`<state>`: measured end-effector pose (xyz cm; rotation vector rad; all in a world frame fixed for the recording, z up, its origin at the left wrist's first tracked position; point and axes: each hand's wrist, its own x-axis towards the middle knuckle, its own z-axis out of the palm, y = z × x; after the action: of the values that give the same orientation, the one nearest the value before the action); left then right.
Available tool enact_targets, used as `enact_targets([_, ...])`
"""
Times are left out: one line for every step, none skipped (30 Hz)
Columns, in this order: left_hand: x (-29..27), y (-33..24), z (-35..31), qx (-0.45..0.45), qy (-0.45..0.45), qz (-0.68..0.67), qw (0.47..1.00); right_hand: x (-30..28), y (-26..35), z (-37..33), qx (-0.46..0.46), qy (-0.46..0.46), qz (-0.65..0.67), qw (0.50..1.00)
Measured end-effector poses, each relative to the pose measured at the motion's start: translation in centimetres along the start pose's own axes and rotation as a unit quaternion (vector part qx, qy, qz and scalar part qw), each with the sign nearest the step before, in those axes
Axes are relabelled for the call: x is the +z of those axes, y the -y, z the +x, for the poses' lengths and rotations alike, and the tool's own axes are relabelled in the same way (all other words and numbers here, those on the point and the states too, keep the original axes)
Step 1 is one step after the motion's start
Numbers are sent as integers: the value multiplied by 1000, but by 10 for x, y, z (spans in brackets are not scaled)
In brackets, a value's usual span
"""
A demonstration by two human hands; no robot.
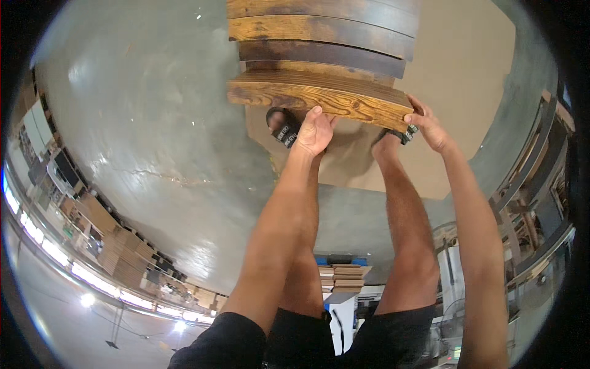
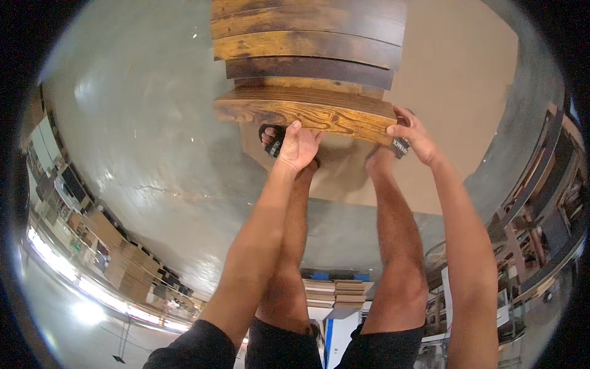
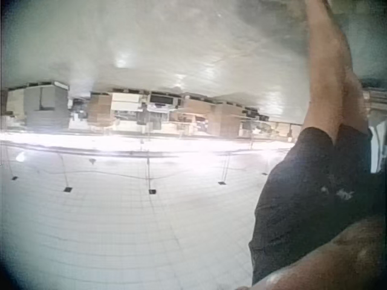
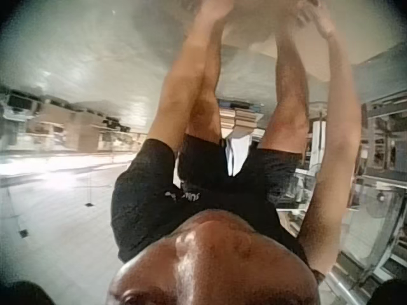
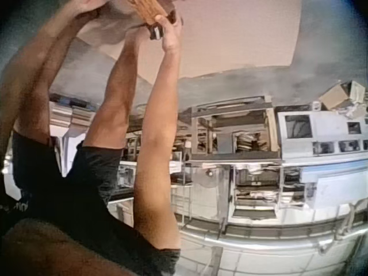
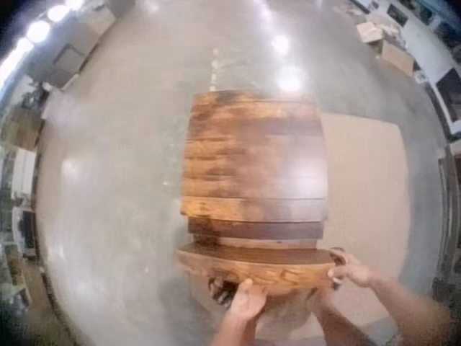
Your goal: The recorder is sorting and inspecting stained wood planks on a work table in a factory setting.
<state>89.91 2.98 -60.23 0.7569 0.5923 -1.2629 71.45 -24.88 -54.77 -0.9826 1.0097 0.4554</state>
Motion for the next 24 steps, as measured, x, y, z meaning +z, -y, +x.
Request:
enact_targets([-4,-8,-1,-8,10,13,1000,3,-2,6,-20,4,-6,1000])
enact_targets([-6,-15,-1,-14,21,25,999,2,-6,13,-21,1,1,1000])
enact_targets([-8,-20,-2,-21,23,30,999,-1,-13,18,-24,8,10,1000])
enact_targets([-9,-27,-3,-26,11,40,999,-4,-18,24,-28,16,19,999])
enact_targets([-10,-33,-4,-32,0,49,998,-4,-21,28,-22,26,31,999])
enact_targets([-10,-38,-9,-39,3,53,998,-5,-24,31,-22,20,37,999])
enact_targets([-10,-42,-18,-30,-87,97,991,-5,-26,33,-20,11,51,998])
enact_targets([-11,-49,-30,-21,-178,141,974,2,-27,31,-16,2,67,998])
enact_targets([-15,-60,-42,3,-226,192,955,10,-29,30,-17,0,74,997])
enact_targets([-21,-77,-56,18,-277,306,911,19,-31,28,-23,-45,50,997])
enact_targets([-27,-96,-68,36,-323,413,851,26,-30,27,-31,-90,24,995])
enact_targets([-31,-111,-76,102,-362,466,801,32,-39,29,-32,-95,24,995])
enact_targets([-32,-119,-78,165,-395,510,746,34,-56,30,-66,-137,54,987])
enact_targets([-29,-129,-78,215,-387,556,704,35,-64,29,-98,-176,85,976])
enact_targets([-29,-144,-81,264,-379,601,652,44,-62,25,-96,-179,84,976])
enact_targets([-34,-169,-84,264,-380,604,649,68,-56,24,-113,-197,110,968])
enact_targets([-37,-194,-82,229,-339,645,645,88,-47,23,-131,-216,134,958])
enact_targets([-39,-207,-79,191,-295,682,642,100,-39,21,-129,-217,133,958])
enact_targets([-40,-215,-78,189,-296,681,643,111,-31,19,-124,-254,138,949])
enact_targets([-36,-214,-72,150,-251,663,689,116,-26,17,-116,-296,137,938])
enact_targets([-32,-210,-65,111,-202,640,733,121,-28,22,-152,-313,251,903])
enact_targets([-27,-207,-59,107,-196,635,739,118,-30,22,-151,-321,244,903])
enact_targets([-27,-211,-59,102,-192,636,740,123,-28,24,-142,-339,243,897])
enact_targets([-27,-212,-60,98,-189,637,741,124,-26,23,-134,-357,243,892])
